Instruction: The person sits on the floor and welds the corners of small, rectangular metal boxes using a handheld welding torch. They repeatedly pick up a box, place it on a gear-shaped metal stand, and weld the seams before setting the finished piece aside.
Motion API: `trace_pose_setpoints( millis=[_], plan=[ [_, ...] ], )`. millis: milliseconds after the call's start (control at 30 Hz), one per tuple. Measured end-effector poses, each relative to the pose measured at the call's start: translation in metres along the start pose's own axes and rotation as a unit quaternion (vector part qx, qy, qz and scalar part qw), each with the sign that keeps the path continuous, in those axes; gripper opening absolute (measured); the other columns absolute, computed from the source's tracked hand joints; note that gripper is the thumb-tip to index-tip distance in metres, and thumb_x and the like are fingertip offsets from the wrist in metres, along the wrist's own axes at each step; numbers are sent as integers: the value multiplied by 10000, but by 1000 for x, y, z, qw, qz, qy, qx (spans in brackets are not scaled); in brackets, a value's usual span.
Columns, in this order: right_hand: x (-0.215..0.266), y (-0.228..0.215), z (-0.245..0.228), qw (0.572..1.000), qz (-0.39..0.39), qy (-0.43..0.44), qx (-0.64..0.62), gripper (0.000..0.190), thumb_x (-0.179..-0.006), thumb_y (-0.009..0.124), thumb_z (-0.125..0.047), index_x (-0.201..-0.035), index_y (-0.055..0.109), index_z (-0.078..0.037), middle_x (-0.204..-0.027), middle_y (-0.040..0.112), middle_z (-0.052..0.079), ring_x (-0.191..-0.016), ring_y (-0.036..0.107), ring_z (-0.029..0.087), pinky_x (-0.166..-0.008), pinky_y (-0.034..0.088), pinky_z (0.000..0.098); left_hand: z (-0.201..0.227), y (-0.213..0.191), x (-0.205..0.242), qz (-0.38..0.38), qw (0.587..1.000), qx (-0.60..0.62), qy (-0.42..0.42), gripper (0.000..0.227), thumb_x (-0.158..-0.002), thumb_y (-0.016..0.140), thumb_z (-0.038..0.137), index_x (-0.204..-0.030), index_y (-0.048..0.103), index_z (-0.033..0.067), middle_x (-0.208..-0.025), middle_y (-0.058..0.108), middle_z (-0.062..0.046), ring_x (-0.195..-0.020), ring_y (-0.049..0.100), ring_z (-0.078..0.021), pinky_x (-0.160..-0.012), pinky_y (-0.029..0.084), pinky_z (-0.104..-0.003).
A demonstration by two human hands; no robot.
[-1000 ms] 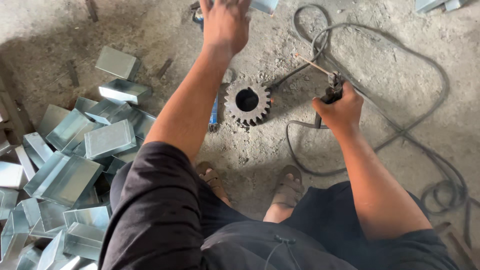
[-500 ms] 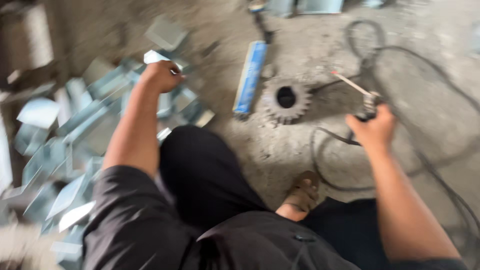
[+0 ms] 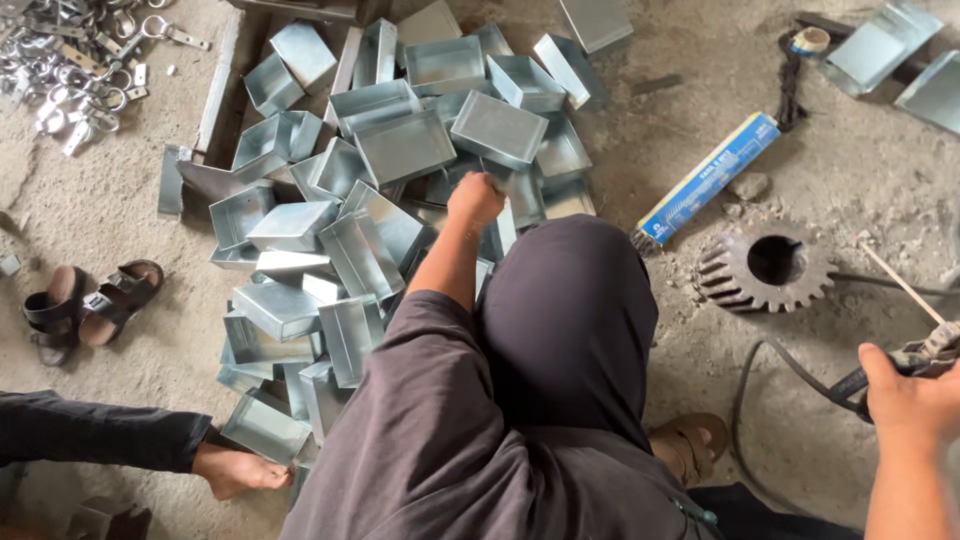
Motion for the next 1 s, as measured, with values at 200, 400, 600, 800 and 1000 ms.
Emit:
trace_pose_setpoints(
  millis=[200, 400, 600, 800, 1000],
  plan=[
    [-3, -3, -20, 1000, -10, 15, -16, 414, -891, 897, -230, -942, 570, 18, -972, 695, 77, -804, 655, 191, -805, 536, 331, 37, -3, 20, -36, 985, -140, 93, 412, -730, 830, 382, -1090, 768, 192, -1211, 685, -66, -1223, 598, -338, -972, 500, -523],
    [0, -21, -50, 1000, 19, 19, 1, 393, -856, 903, -209, -876, 565, -11, -895, 681, 56, -767, 646, 180, -778, 528, 325, 21, 21, 12, -195, 969, -124, 84, 748, -620, 888, 213, -1313, 610, 268, -1270, 636, -95, -1177, 606, -376, -882, 538, -523],
    [7, -45, -106, 998, 48, 37, -36, 354, -859, 921, -193, -884, 605, -36, -867, 686, 34, -768, 645, 149, -783, 527, 310, 15, 29, -2, -239, 902, -282, 222, 620, -682, 860, 323, -1277, 714, 223, -1271, 723, -77, -1187, 676, -316, -946, 565, -469],
    [16, -51, -141, 921, 134, 147, -335, 310, -774, 869, -50, -929, 602, -84, -854, 614, 3, -756, 607, 122, -695, 517, 302, 115, 1, -41, -300, 824, -383, 291, 643, -701, 831, 533, -1228, 742, 176, -1218, 737, -115, -1132, 695, -334, -949, 570, -461],
    [10, -53, -156, 916, 164, 205, -305, 294, -743, 862, -70, -869, 596, -64, -817, 625, 12, -710, 617, 134, -634, 500, 312, 312, -59, -37, -143, 847, -255, 444, 577, -695, 882, 451, -1160, 753, 134, -1128, 738, -153, -1058, 689, -369, -901, 559, -477]
  ],
)
Point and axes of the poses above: each hand's wrist, its own x-axis away from the middle knuckle, its own y-axis out of the palm, z = x × y, the point moved 7 cm from there along -x, towards the middle knuckle
